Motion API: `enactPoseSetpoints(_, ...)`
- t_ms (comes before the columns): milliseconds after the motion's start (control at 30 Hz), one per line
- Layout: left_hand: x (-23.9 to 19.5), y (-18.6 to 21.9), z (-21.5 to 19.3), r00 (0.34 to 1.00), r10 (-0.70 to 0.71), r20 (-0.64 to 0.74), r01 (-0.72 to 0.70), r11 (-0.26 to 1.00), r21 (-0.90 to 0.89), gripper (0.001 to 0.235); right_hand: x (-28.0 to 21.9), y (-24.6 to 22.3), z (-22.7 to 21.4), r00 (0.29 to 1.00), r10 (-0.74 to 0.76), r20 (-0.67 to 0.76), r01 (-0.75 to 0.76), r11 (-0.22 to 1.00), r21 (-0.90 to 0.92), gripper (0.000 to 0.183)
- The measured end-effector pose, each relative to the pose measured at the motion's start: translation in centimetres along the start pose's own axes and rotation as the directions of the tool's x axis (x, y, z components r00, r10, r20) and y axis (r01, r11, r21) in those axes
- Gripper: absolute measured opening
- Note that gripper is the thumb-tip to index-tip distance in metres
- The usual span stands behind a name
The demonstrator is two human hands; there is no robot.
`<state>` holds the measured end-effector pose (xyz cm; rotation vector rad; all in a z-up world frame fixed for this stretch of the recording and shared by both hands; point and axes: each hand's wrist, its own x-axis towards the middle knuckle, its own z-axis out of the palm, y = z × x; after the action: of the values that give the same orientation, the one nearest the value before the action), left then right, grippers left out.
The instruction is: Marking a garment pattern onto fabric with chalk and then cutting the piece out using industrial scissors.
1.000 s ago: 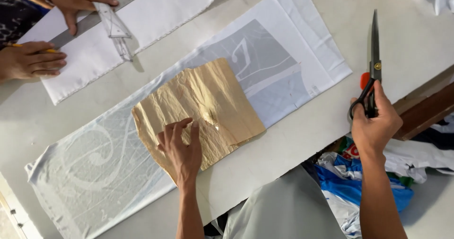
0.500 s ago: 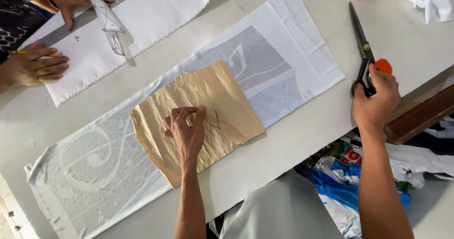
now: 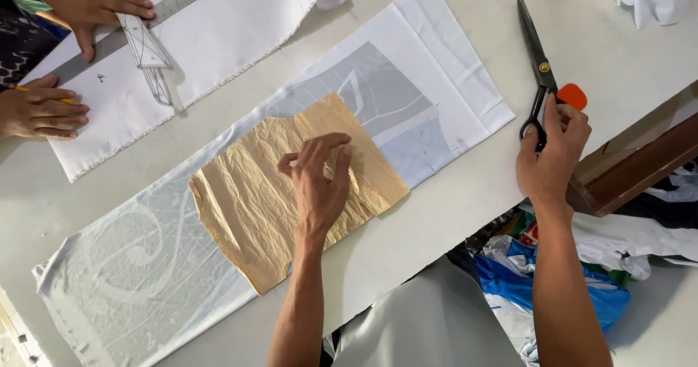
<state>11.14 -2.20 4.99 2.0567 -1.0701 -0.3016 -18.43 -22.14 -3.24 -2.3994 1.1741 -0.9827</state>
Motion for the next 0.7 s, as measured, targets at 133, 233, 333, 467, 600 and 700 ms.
enactPoseSetpoints(133, 1.3, -4.3, -1.1, 0.984, -0.105, -0.146, 0.135, 0.966, 0.219, 0.026, -0.1, -0.7, 0.2, 0.996, -0.038, -0.086, 0.032, 0.997, -0.067, 0.046)
enactPoseSetpoints(233, 2.1, -4.3, -2.4, 0.957, -0.259, -0.131, 0.283, 0.933, 0.223, 0.041, 0.1, -0.9, 0.2, 0.994, -0.040, -0.105, 0.033, 0.997, -0.066, 0.044)
enactPoseSetpoints(333, 2.8, -3.4, -2.6, 0.962, -0.267, -0.051, 0.271, 0.958, 0.089, 0.042, 0.4, -0.9, 0.3, 0.993, -0.037, -0.116, 0.028, 0.997, -0.079, 0.043)
enactPoseSetpoints(467, 3.7, -2.0, -2.1, 0.984, -0.162, 0.073, 0.175, 0.953, -0.248, 0.042, 0.2, -1.1, 0.2, 0.992, -0.026, -0.122, 0.015, 0.996, -0.091, 0.038)
enactPoseSetpoints(600, 5.1, 0.3, 0.0, 0.990, 0.024, 0.136, 0.038, 0.900, -0.434, 0.040, 0.2, -1.2, 0.0, 0.994, 0.009, -0.107, -0.020, 0.995, -0.097, 0.039)
enactPoseSetpoints(700, 5.6, 0.8, 1.8, 0.959, 0.173, 0.224, -0.026, 0.843, -0.537, 0.038, 0.2, -1.2, 0.1, 0.993, 0.010, -0.116, -0.020, 0.996, -0.089, 0.038)
